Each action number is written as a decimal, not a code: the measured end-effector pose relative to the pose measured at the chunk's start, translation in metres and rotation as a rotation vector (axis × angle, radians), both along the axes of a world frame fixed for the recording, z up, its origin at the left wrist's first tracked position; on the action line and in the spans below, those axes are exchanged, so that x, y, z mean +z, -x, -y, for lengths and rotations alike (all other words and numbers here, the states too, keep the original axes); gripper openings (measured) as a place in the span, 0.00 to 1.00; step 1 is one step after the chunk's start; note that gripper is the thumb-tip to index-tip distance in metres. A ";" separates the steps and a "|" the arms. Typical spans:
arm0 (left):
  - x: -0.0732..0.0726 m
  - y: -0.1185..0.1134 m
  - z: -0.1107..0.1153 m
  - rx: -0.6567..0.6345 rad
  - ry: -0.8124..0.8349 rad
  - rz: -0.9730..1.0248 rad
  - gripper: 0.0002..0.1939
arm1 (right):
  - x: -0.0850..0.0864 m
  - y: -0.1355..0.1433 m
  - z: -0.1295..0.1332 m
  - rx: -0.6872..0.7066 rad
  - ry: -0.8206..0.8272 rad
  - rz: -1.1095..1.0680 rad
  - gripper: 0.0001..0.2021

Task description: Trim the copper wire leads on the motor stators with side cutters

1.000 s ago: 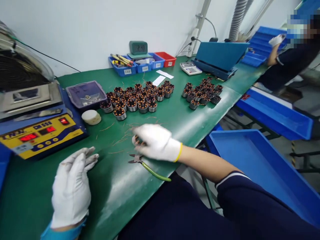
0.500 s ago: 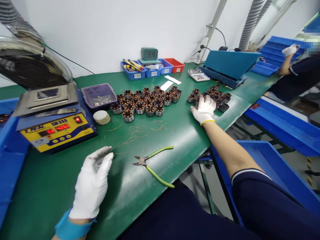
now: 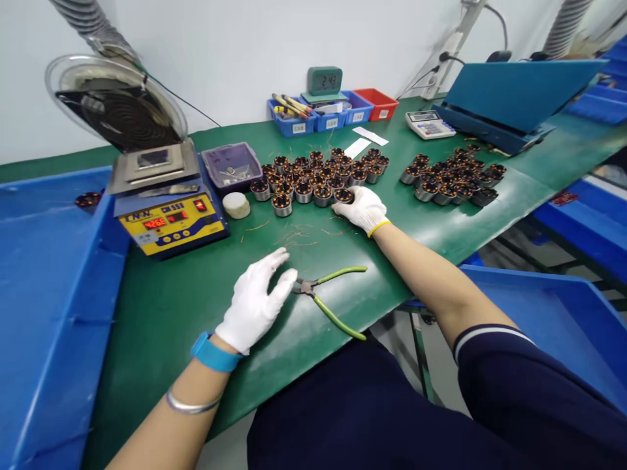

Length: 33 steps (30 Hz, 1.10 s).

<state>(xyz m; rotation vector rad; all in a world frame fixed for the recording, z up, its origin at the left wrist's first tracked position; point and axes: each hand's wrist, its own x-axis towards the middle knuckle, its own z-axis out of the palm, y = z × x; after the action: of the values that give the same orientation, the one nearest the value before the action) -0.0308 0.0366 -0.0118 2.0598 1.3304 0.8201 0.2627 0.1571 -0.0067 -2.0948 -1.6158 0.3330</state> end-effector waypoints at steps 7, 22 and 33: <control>0.014 0.002 0.033 0.027 0.242 0.428 0.50 | 0.035 0.073 0.116 0.436 -0.132 -0.145 0.30; 0.017 -0.010 0.031 0.417 0.557 0.845 0.31 | 0.023 0.080 0.168 0.575 0.280 0.443 0.20; 0.013 -0.003 0.022 0.508 0.399 0.839 0.29 | 0.034 0.028 0.164 0.717 -0.137 0.454 0.15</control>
<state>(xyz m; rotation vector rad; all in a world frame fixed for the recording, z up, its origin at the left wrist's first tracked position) -0.0279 0.0150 0.0010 0.8849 1.3523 1.3074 0.2351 -0.0064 0.0273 -1.4856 -2.5548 -0.0439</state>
